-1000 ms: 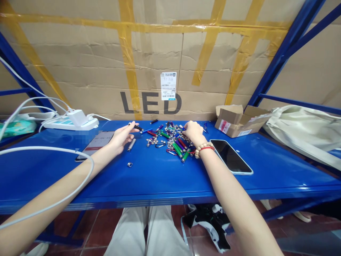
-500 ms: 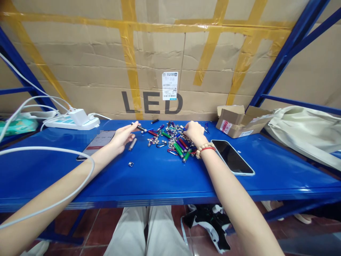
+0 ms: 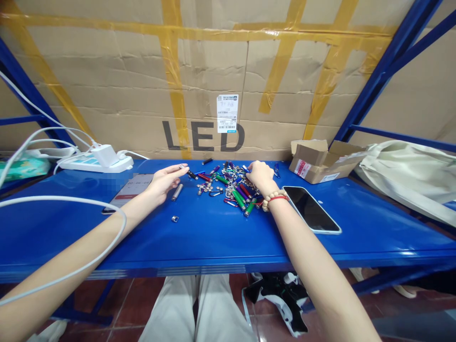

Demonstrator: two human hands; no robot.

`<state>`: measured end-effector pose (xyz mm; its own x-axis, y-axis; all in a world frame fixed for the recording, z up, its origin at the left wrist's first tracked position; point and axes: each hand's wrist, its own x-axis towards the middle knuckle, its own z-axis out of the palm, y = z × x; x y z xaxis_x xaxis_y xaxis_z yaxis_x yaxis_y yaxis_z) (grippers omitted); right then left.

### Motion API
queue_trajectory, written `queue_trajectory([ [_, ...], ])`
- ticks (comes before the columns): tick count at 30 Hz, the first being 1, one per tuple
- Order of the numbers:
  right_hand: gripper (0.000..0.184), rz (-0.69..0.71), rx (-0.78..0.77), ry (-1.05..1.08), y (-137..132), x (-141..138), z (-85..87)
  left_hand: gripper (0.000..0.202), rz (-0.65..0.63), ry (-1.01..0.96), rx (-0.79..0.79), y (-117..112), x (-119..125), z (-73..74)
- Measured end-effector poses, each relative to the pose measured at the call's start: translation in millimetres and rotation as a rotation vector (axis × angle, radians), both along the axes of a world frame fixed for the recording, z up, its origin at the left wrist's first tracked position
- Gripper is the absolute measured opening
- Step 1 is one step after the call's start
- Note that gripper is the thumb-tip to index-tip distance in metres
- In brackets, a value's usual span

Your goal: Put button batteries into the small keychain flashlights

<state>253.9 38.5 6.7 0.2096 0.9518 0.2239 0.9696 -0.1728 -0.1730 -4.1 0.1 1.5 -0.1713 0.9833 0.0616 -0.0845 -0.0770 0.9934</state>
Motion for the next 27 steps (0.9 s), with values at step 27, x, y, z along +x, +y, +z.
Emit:
queue_trajectory([
  [27, 0.03, 0.009, -0.032, 0.012, -0.8, -1.7, 1.8, 0.05, -0.011, 0.017, 0.008, 1.6, -1.2, -0.9],
])
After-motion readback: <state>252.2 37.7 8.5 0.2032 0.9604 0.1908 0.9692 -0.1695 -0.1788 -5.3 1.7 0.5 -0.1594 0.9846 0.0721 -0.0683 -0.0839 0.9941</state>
